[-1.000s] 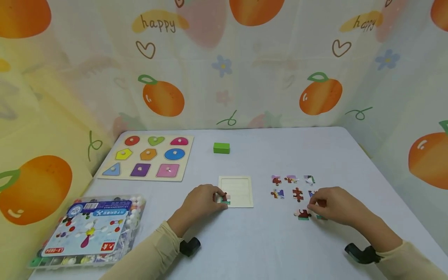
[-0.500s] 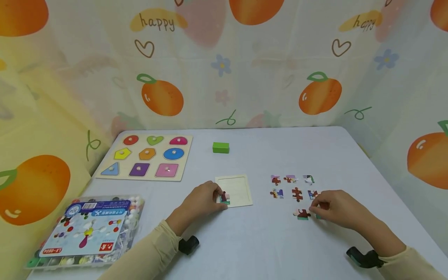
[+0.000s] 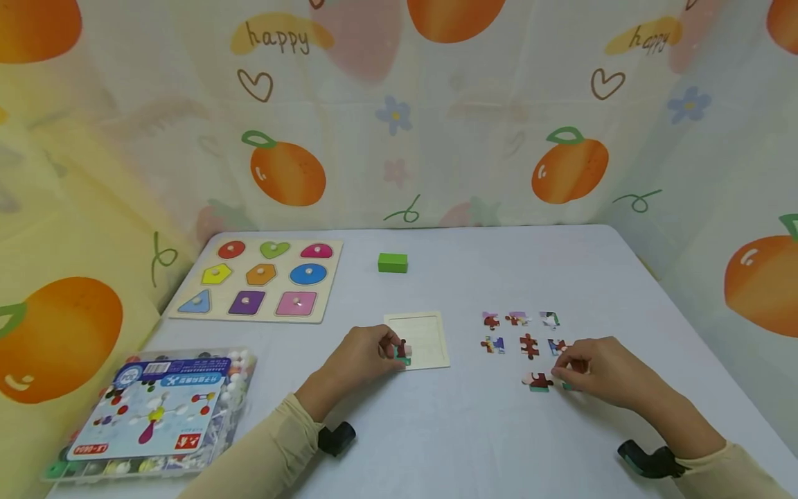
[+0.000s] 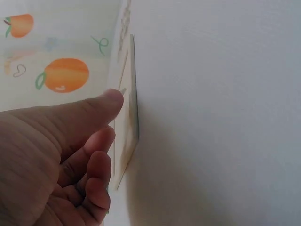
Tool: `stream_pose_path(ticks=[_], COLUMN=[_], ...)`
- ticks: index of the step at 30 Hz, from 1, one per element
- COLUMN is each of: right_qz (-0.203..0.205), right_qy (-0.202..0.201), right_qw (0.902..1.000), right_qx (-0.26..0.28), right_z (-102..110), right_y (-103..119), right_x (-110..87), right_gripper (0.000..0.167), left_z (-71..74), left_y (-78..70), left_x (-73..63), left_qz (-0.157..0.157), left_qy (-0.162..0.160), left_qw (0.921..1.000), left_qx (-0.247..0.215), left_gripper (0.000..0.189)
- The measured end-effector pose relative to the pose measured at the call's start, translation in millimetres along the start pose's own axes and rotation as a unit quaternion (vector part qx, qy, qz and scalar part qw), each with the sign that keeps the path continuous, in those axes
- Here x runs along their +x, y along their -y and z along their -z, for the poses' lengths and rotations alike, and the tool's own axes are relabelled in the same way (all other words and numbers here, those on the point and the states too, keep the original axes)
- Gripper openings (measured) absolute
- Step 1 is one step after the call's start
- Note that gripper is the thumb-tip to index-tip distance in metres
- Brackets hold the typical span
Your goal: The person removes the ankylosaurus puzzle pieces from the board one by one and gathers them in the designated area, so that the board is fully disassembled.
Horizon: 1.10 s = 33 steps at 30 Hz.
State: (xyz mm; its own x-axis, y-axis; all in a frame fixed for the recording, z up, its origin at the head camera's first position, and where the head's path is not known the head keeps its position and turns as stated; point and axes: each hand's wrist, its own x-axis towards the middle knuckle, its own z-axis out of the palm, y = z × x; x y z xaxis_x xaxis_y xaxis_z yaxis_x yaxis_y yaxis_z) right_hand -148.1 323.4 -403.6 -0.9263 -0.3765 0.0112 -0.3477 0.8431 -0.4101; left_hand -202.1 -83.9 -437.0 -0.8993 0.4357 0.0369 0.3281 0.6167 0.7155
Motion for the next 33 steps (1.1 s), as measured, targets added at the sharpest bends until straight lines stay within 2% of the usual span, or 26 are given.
stream_pose_path(ticks=[4,10,14,17,20,26,33], right_qz=[0.003,0.023,0.004,-0.015,-0.026,-0.038,-0.040], right_qy=[-0.011,-0.041,-0.066,-0.074,-0.077,-0.078,-0.084], right_qw=[0.9999,0.9988,0.9972,0.9963,0.9959,0.9957,0.9951], right_qx=[-0.006,-0.013,-0.034,-0.041,-0.041,-0.033,-0.034], right_z=[4,11,20,26,29,29,30], right_y=[-1,-4,-7,-9,-12,-18,-24], right_x=[-4.1,-10.8,-15.8,-19.8,-23.9,-32.0,-39.9], right_gripper=[0.009,0.008,0.008,0.008,0.007,0.006,0.005], left_z=[-8.9,-43.7,-67.2,-79.1,-86.7,-97.2,-101.2], left_y=[-9.2,-39.5,-60.2,-71.2,-79.1,-85.5,-89.4], left_x=[5.6,19.8,28.8,35.1,40.7,48.7,52.0], left_qz=[-0.020,-0.060,-0.071,-0.068,-0.068,-0.063,-0.048], left_qy=[0.018,0.053,0.058,0.053,0.049,0.058,0.073], left_qw=[0.9996,0.9931,0.9865,0.9837,0.9816,0.9781,0.9818], left_qx=[0.009,0.086,0.136,0.158,0.172,0.189,0.168], left_gripper=[0.026,0.027,0.030,0.032,0.033,0.033,0.030])
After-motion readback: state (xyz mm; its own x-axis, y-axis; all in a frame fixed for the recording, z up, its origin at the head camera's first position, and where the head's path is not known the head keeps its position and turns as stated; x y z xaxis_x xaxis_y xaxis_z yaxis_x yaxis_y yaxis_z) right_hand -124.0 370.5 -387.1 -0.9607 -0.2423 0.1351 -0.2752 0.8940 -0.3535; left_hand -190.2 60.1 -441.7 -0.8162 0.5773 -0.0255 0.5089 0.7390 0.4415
